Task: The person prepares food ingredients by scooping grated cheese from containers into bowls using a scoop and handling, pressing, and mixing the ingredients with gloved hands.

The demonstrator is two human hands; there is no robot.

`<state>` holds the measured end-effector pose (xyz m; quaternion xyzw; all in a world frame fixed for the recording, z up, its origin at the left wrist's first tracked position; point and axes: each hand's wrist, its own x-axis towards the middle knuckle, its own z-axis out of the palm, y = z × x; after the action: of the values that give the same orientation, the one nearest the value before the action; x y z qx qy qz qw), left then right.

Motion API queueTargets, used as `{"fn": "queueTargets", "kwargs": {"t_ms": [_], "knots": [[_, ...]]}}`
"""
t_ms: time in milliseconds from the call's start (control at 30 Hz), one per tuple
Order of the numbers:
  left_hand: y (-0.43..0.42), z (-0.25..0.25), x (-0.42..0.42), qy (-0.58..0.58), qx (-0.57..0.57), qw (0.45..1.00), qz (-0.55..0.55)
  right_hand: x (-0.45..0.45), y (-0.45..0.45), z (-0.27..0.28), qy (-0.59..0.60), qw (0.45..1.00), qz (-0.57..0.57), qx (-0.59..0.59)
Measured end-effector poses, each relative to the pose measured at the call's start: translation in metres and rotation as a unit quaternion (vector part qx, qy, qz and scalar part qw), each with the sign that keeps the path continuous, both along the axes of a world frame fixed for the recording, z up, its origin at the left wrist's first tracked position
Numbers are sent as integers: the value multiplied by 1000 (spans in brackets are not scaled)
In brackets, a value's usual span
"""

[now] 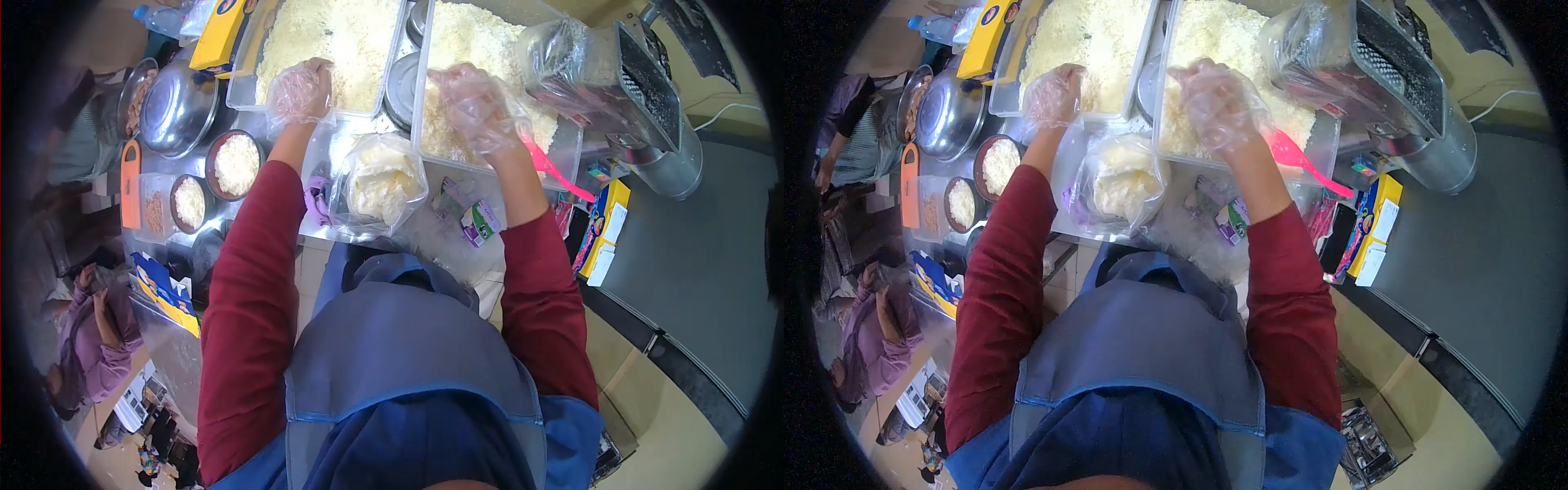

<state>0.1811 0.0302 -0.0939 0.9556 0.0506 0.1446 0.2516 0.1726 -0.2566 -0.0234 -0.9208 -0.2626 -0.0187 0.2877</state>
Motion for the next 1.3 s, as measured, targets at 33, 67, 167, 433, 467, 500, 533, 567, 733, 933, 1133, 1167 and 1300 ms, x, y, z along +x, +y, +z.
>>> {"fn": "queueTargets", "kwargs": {"t_ms": [33, 67, 167, 433, 467, 500, 533, 567, 733, 933, 1133, 1167, 1300], "knots": [[-1, 1, -1, -2, -14, 1000, 1, -1, 2, 3, 2, 1000, 1, 1], [-2, 1, -2, -4, -28, 1000, 2, -2, 0, 9, -1, 995, 0, -95], [-1, -4, 0, -13, -54, 998, -1, -8, -14, 30, 19, 985, -8, -174], [1, -9, -2, -2, -64, 998, -13, -32, -22, 39, 161, 959, -205, 114], [3, -11, 1, 4, -61, 998, -12, -34, -24, 41, 121, 971, -190, 85], [4, -11, 4, 1, -60, 998, -9, -35, -21, 44, 82, 981, -170, 55], [3, -13, 3, -21, -43, 999, -8, -37, -19, 57, 22, 981, -178, 76], [2, -15, 2, -42, -26, 999, -10, -38, -18, 55, 25, 981, -177, 77], [2, -11, 4, -16, -44, 999, -9, -40, -16, 46, -11, 977, -213, 3], [3, -15, 7, 0, -67, 998, -16, -42, -19, 29, 70, 975, -189, 93], [0, -10, 1, -20, -21, 1000, -11, -97, 38, 94, 233, 954, -7, 188], [0, -7, 0, -19, -5, 1000, -10, -106, 39, 85, 230, 955, -11, 187], [1, -3, -1, 5, -15, 1000, -15, -104, 15, 90, 22, 997, -73, 27]]}}
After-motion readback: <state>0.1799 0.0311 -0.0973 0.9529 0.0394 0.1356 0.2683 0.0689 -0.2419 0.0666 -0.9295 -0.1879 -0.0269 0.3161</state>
